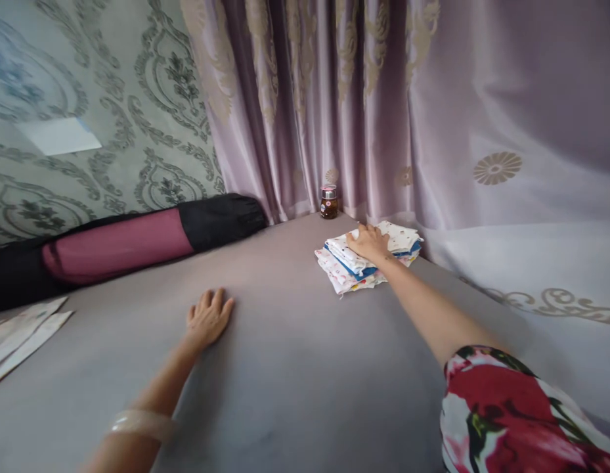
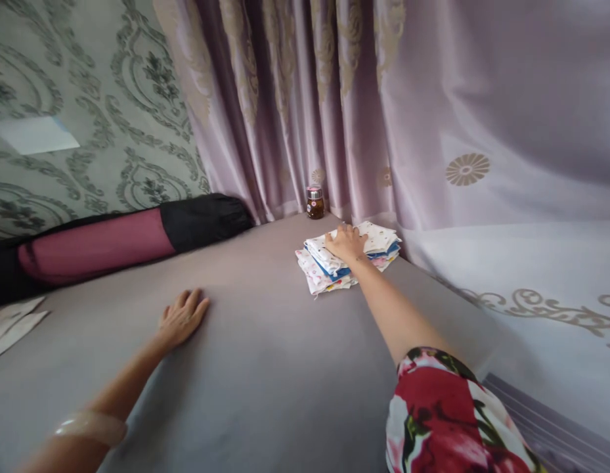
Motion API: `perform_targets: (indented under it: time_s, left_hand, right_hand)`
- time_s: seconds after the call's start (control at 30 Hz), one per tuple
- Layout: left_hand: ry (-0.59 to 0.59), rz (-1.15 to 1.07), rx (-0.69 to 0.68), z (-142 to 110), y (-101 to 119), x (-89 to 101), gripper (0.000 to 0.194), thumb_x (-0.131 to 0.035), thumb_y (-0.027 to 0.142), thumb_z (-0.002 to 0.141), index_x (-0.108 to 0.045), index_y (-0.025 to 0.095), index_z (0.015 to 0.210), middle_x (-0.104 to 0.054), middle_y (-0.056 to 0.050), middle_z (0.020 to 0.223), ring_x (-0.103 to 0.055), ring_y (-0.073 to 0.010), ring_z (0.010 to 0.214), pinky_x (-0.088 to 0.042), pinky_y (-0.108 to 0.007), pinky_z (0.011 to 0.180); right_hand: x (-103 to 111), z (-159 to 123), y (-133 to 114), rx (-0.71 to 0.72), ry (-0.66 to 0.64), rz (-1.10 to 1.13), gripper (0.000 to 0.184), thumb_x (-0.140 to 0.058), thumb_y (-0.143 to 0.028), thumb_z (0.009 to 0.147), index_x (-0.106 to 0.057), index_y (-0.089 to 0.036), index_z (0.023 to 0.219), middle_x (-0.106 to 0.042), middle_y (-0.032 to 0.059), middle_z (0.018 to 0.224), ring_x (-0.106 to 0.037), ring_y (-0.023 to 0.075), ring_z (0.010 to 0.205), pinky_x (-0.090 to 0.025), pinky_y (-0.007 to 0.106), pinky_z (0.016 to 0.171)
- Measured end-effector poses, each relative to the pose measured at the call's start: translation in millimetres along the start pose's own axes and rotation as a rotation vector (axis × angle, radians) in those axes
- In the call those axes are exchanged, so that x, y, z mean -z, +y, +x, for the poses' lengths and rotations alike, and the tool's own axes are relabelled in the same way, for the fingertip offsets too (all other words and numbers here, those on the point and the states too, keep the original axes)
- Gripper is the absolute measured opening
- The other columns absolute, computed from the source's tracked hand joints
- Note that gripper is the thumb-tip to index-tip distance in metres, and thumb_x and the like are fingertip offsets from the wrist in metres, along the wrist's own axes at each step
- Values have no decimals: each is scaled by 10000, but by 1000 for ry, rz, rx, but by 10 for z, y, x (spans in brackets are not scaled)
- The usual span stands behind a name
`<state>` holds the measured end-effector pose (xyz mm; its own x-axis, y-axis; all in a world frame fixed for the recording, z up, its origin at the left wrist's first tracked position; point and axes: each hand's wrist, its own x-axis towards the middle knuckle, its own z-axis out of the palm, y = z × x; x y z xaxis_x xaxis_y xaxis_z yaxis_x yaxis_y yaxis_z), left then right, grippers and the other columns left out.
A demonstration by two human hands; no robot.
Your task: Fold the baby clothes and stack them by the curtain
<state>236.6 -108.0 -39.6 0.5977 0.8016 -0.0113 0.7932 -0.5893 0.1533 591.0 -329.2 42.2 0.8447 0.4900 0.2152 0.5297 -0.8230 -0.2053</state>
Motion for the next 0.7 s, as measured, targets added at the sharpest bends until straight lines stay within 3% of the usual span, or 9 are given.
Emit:
perform_targets:
  time_s: [0.13,0.23,0.47,0.53,0.6,0.7]
  left_hand:
    - [56,66,88,-129,-681,38,694,-150,519,917,-397,113,1422,-397,-211,1459,-366,-328,1361,-277,-511,1089]
    - [71,97,105,-195,-915,66,688,-130,513,917,-388,133,1428,-393,-189,1468,-355,-323,1366,-278,-503,1089]
    - [118,96,99,-261,-831,120,610,-171,465,947,-414,135,1398,-417,-171,1457,-339,-299,1369,-282,-490,1086]
    - [116,107,110,-265,-804,134,584,-193,451,948,-425,149,1390,-423,-159,1457,-345,-298,1364,-281,-487,1088]
    - [118,99,116,-260,-805,140,586,-193,456,950,-424,152,1395,-411,-155,1470,-327,-300,1377,-273,-488,1096]
    - [119,74,135,-248,-830,132,600,-201,468,952,-398,153,1423,-374,-154,1500,-303,-307,1394,-252,-492,1111]
  right_hand:
    - [-41,-24,8,5,24,-31,552,-353,-500,911,-535,-131,1279,-519,194,1318,-417,360,1232,-295,578,1004]
    - [-40,-17,15,12,39,-40,548,-347,-493,916,-527,-131,1286,-525,189,1315,-427,357,1226,-303,576,1000]
    - [111,127,-6,-19,-136,-5,586,-425,-504,903,-463,-140,1360,-449,218,1406,-385,396,1295,-297,611,1019]
    - [128,161,-57,49,-107,19,586,-449,-477,905,-440,-120,1371,-413,243,1430,-358,398,1317,-283,625,1028]
    - [95,165,-121,127,-68,20,605,-429,-500,917,-427,-113,1382,-341,247,1483,-296,419,1352,-233,667,1040]
    - [-24,137,-181,129,-137,-26,626,-388,-537,921,-473,-95,1356,-279,246,1520,-241,447,1378,-195,703,1041]
